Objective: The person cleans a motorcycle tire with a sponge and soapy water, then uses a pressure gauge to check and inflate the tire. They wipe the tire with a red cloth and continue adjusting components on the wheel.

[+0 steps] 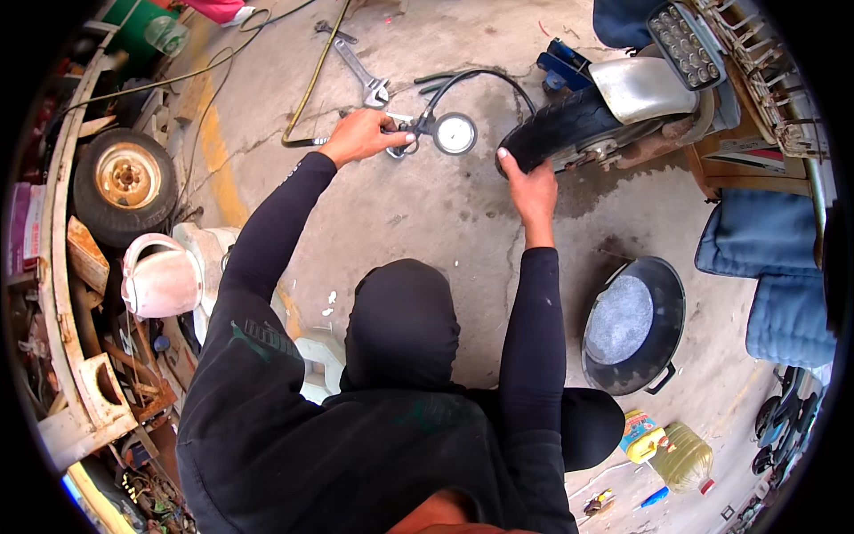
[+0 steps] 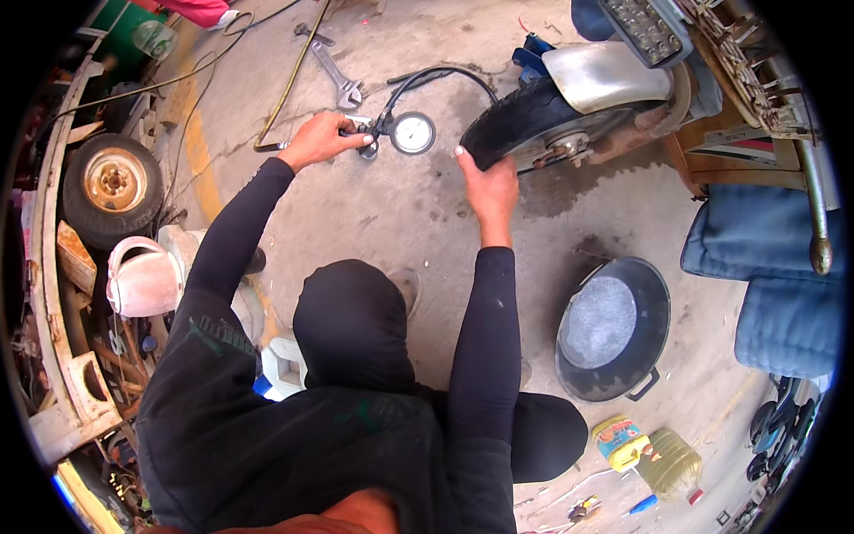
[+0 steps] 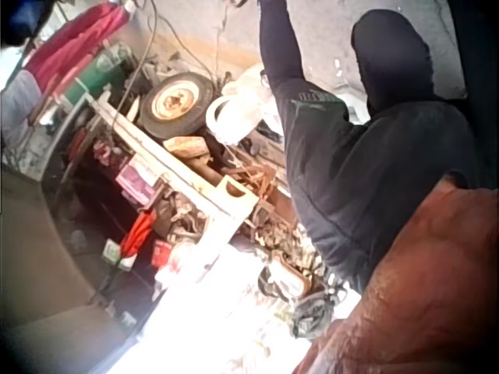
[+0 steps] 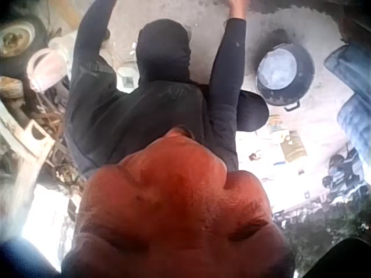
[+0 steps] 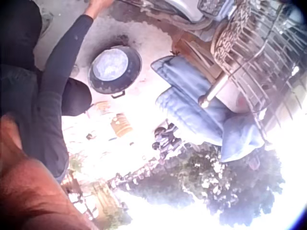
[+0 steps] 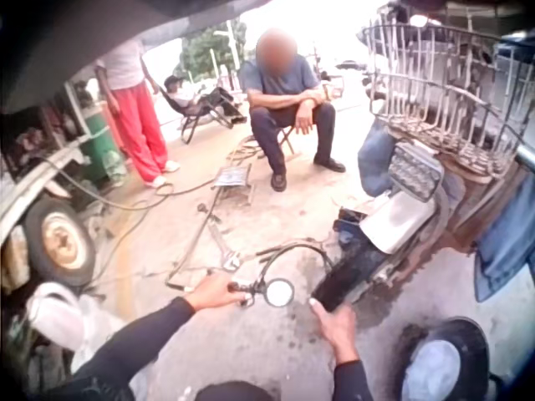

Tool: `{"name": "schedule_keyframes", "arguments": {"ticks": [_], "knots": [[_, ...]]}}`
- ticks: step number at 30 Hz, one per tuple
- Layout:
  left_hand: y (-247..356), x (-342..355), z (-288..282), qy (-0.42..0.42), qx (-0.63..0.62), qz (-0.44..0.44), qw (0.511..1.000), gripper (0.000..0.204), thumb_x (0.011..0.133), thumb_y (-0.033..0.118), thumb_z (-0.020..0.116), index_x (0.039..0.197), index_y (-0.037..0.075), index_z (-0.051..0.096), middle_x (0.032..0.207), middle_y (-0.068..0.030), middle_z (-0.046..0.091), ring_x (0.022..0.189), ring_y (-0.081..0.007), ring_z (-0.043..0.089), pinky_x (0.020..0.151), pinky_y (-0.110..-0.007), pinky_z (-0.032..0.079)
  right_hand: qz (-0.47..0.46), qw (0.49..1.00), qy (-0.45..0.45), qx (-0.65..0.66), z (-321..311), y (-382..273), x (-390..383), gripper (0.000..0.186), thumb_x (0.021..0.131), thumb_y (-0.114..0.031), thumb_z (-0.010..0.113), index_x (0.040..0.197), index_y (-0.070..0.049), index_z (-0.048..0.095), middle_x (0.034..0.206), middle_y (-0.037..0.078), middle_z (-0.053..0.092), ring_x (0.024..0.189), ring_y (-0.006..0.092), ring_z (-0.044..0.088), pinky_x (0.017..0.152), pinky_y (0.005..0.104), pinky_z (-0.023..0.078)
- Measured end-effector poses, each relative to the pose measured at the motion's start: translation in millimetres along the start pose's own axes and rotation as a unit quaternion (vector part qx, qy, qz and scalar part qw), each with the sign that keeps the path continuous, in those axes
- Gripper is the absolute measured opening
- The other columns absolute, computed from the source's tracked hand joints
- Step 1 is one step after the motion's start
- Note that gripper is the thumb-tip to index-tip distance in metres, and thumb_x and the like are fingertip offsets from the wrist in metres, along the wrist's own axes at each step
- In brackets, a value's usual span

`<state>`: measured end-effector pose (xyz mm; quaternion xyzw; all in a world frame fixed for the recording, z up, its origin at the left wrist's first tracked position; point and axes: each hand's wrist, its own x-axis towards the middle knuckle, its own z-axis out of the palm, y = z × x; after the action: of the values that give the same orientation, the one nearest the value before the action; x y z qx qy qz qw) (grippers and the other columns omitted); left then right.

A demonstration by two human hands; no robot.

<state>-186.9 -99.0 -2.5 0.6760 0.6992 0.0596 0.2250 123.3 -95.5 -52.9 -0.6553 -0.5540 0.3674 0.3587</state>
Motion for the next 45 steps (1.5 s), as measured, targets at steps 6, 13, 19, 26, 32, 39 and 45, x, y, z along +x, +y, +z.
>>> {"name": "schedule_keyframes", "arguments": {"ticks": [6,13,19,26,32,39,45], "knots": [[0.8,-1.3,4.2,0.002,0.001,-0.013,1.0,0.059,0.077,0.065,0.068,0.086,0.007,0.075,0.076,-0.0104,0.069,0.076,-0.026,0.066,0.067,-0.039,0.048,-0.008,1.0,0.013,0.008,0.1,-2.6,-0.7,0.068,0.071,-0.05,0.079,0.11,0.003,0.062,0.108,0.022,0.068,0.104,0.037,0.064,0.089,0.0431,0.049],[-4.3,0.1,5.4,0.006,-0.048,0.004,0.999,0.059,0.076,0.064,0.069,0.084,0.006,0.074,0.073,-0.0102,0.068,0.068,-0.0239,0.064,0.063,-0.038,0.047,-0.019,1.0,0.012,0.005,-0.2,-0.9,0.4,0.069,0.071,-0.05,0.079,0.111,0.003,0.061,0.109,0.023,0.068,0.105,0.0378,0.064,0.09,0.0431,0.049],[-2.5,-1.1,5.9,0.005,-0.033,0.003,0.999,0.06,0.076,0.064,0.069,0.084,0.005,0.074,0.07,-0.0093,0.067,0.067,-0.0239,0.064,0.062,-0.037,0.047,-0.005,1.0,0.004,-0.008,-0.1,2.9,1.7,0.072,0.071,-0.051,0.079,0.114,0.004,0.06,0.111,0.024,0.067,0.107,0.0383,0.063,0.091,0.0435,0.048],[-8.0,-0.1,11.1,0.054,-0.048,0.044,0.996,0.052,0.078,0.053,0.073,0.078,0.001,0.07,0.064,-0.0075,0.06,0.06,-0.0177,0.056,0.056,-0.035,0.041,-0.013,1.0,0.007,-0.008,1.4,5.0,2.3,0.071,0.072,-0.05,0.079,0.113,0.004,0.06,0.111,0.024,0.066,0.107,0.0382,0.063,0.091,0.0435,0.048],[-5.7,-4.5,10.3,0.035,-0.046,0.038,0.998,0.053,0.078,0.053,0.074,0.078,0.0,0.067,0.064,-0.0069,0.06,0.057,-0.0163,0.057,0.055,-0.033,0.042,-0.007,1.0,0.003,-0.013,-1.9,-2.4,0.1,0.069,0.073,-0.052,0.078,0.113,0.002,0.062,0.111,0.021,0.068,0.107,0.0345,0.064,0.091,0.0408,0.048],[-6.6,-8.3,9.0,0.026,-0.059,0.043,0.997,0.054,0.077,0.053,0.076,0.083,0.0,0.069,0.064,-0.0069,0.06,0.053,-0.0156,0.056,0.052,-0.032,0.042,-0.004,1.0,0.017,-0.005,0.5,-0.3,-0.5,0.064,0.07,-0.049,0.08,0.108,0.001,0.064,0.106,0.019,0.07,0.103,0.0351,0.066,0.088,0.0418,0.05],[-10.1,-5.3,10.1,0.036,-0.041,0.041,0.998,0.053,0.078,0.054,0.075,0.082,0.001,0.071,0.067,-0.0075,0.061,0.059,-0.0171,0.057,0.055,-0.033,0.043,-0.008,1.0,0.007,-0.012,-0.3,-0.2,0.0,0.071,0.071,-0.051,0.079,0.114,0.002,0.061,0.112,0.021,0.067,0.107,0.0367,0.063,0.091,0.0425,0.048]]}}
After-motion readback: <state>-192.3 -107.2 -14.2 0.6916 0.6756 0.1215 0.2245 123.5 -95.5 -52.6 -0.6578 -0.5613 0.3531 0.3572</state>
